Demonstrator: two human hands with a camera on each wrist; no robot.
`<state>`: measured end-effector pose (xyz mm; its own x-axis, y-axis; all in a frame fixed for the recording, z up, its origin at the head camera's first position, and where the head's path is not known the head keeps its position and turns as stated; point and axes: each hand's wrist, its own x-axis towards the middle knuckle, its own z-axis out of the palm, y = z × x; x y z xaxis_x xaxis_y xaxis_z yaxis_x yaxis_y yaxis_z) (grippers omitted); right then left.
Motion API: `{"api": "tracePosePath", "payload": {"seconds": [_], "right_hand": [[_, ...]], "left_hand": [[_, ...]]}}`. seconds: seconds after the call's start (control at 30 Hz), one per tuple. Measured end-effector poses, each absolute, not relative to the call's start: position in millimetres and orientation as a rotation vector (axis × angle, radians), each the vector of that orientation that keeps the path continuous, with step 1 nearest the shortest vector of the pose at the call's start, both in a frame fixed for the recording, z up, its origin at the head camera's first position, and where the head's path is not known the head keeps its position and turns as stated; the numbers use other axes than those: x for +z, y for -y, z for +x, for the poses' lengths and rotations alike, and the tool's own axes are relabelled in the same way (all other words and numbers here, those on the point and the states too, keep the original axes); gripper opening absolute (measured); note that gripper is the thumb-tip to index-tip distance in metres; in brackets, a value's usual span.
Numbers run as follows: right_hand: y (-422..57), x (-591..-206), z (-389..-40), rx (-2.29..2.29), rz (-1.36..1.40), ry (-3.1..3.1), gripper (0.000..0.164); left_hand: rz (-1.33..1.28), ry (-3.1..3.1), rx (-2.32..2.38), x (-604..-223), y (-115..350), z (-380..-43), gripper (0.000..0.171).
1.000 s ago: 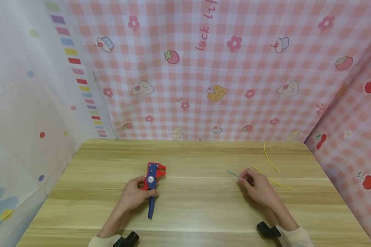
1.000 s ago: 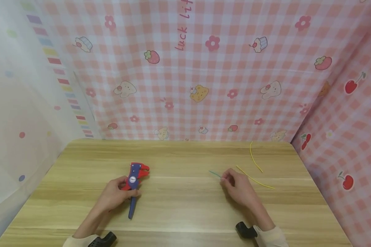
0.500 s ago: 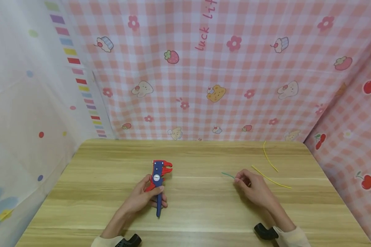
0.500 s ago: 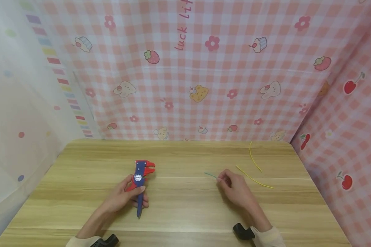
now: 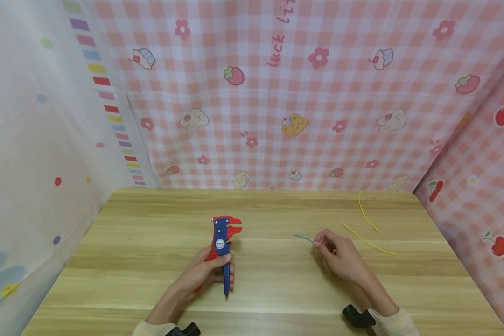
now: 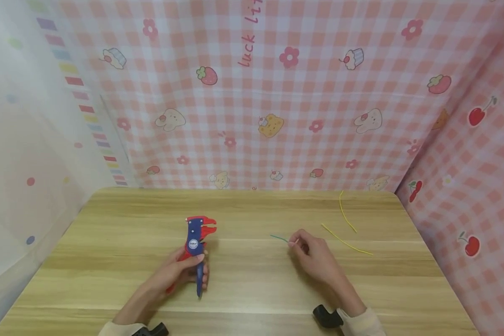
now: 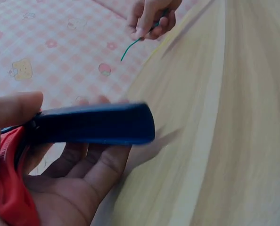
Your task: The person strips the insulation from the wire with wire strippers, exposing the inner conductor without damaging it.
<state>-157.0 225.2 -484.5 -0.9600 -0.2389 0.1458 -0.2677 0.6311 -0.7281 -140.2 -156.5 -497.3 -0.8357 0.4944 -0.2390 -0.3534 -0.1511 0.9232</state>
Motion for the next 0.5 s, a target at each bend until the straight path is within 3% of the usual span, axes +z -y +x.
{"api": "tracePosePath", "payload": {"seconds": [0.3, 0.5], "right_hand": [[-216.7, -478.3, -155.5, 1.259, 0.466, 2.775, 0.004], [-212.7, -473.5, -158.1, 1.248, 0.532, 2.746, 0.004]], "left_hand": [[0.199, -1.55, 2.032, -497.4, 146.2, -136.8, 0.037], [0.198, -1.536, 2.033, -498.4, 140.9, -138.3, 0.042]]}}
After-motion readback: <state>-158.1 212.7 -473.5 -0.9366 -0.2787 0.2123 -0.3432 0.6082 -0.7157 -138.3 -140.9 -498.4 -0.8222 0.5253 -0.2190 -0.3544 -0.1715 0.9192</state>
